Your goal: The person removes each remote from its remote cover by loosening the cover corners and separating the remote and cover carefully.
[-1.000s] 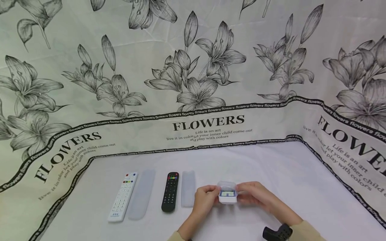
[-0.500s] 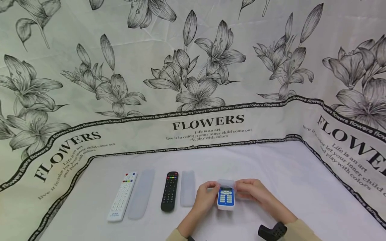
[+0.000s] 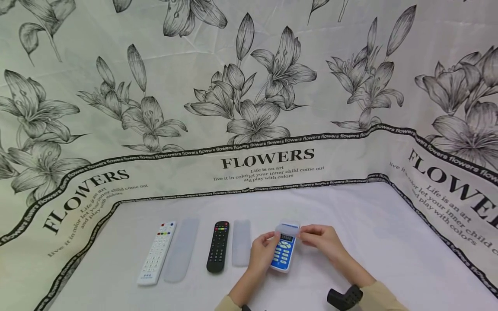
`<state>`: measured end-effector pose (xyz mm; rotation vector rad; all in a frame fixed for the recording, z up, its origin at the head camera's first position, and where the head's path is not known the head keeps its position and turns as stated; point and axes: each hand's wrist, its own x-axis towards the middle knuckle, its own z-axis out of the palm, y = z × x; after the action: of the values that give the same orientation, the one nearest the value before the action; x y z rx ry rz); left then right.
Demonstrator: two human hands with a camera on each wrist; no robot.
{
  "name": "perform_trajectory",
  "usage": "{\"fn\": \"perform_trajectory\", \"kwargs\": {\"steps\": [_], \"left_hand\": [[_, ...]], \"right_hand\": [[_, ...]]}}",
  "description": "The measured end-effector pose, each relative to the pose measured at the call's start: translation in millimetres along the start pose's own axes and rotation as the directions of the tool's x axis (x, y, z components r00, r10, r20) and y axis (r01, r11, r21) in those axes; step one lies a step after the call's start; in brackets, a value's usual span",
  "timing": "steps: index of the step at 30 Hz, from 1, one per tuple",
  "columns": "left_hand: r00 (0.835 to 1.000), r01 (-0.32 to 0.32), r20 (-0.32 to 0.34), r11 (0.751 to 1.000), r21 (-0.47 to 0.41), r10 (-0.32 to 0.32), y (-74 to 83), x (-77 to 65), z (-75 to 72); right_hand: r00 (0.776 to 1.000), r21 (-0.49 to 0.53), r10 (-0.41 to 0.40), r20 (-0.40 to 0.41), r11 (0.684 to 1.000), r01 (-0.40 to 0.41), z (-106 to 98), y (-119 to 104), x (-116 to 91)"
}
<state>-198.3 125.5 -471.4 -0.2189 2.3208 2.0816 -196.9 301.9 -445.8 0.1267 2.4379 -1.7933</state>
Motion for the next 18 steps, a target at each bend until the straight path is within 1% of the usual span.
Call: {"fn": "perform_trajectory", "kwargs": {"steps": [3, 6, 8, 12, 16, 18], "left_hand": [[0.996, 0.049, 0.073, 0.998, -0.038, -0.046, 0.6, -0.4, -2.1], [0.986, 0.095, 0.143, 0.993, -0.064, -0.085, 2.9, -1.4, -5.4], [0.979, 0.125, 0.171, 0.990, -0.058, -0.114, 4.7, -2.0, -7.2], [0.964, 0.161, 0.220, 0.987, -0.028, -0.151, 7.4, -2.7, -10.3], [0.941, 0.189, 0.295, 0.980, -0.057, -0.165, 9.2, -4.0, -12.1], [0.937, 0.190, 0.313, 0.979, -0.079, -0.156, 9.7, -4.4, -12.0]], "right_hand": [[0.999, 0.009, -0.017, -0.032, 1.000, 0.017, 0, 0, 1], [0.999, 0.026, -0.030, -0.046, 0.999, 0.031, -2, 1, 2], [0.998, 0.033, -0.037, -0.043, 0.999, 0.038, -4, 1, 3], [0.998, 0.039, -0.050, -0.030, 0.998, 0.051, -6, 2, 4], [0.998, 0.054, -0.070, -0.005, 0.996, 0.070, -7, 3, 5], [0.997, 0.061, -0.080, 0.020, 0.995, 0.079, -7, 4, 6]]}}
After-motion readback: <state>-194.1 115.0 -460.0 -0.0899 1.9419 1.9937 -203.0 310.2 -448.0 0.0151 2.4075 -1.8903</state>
